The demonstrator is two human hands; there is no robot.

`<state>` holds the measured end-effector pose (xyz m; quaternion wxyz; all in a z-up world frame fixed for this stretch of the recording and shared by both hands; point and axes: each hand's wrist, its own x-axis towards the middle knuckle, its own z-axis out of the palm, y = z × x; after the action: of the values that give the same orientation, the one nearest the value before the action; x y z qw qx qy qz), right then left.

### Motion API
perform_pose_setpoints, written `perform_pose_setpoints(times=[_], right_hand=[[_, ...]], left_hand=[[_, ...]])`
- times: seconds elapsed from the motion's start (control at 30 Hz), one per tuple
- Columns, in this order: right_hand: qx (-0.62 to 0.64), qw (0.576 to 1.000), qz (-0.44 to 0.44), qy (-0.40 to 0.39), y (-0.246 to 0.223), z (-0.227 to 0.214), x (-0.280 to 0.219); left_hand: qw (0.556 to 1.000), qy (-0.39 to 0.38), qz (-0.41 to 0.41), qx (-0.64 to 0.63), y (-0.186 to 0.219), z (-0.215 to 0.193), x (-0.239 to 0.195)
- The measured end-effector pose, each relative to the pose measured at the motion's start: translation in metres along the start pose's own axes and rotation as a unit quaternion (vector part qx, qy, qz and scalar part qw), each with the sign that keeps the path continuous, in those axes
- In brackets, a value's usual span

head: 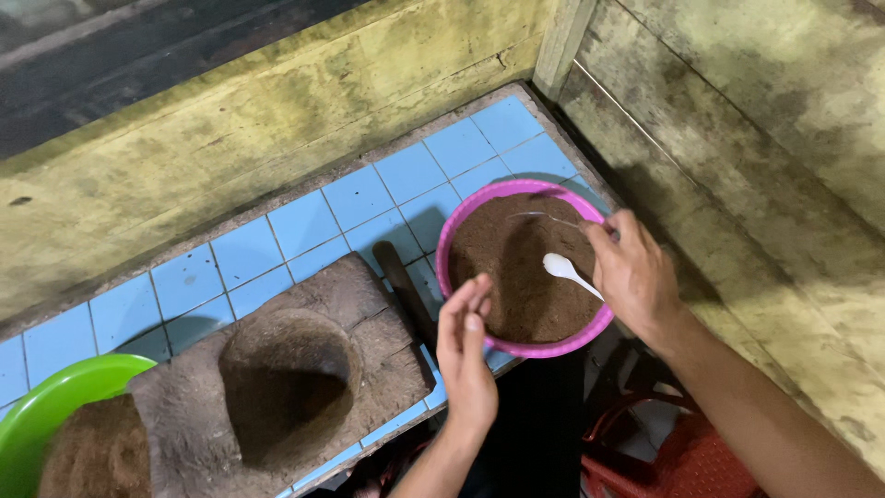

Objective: The person uses a spoon to scoop brown powder from a green bowl into a wooden mortar. They grind the powder with a pestle and then transfer the ground powder into a pink bowl. This process is repeated multiple times.

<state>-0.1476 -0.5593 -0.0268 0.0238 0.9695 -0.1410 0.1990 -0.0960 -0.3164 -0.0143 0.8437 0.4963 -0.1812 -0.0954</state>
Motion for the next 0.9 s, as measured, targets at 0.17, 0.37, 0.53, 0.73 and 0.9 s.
perform_pose_setpoints(times=[0.17,0.37,0.53,0.73,0.9], right_hand=[[-0.02,0.983,0.089,-0.16,0.014,0.014,-0.016],[0.146,0.947,0.215,-0.19,-0.031,-0.052,-0.006],[0.148,0.948,0.183,-0.213,-0.09,-0.091,0.003],[0.182,0.966,-0.111,-0.147,-0.181,-0.124,0.014],[0.005,0.957,-0.197,-0.213,-0.242,-0.125,0.025]], left_hand=[[0.993,-0.104,0.057,0.014,0.092,-0.016,-0.012],[0.947,0.026,0.171,0.271,0.194,-0.131,0.013],[0.851,0.109,0.227,0.46,0.202,-0.26,0.043],[0.859,0.064,-0.027,0.507,0.149,-0.319,0.042],[0.865,0.112,0.031,0.488,0.145,-0.316,0.037]])
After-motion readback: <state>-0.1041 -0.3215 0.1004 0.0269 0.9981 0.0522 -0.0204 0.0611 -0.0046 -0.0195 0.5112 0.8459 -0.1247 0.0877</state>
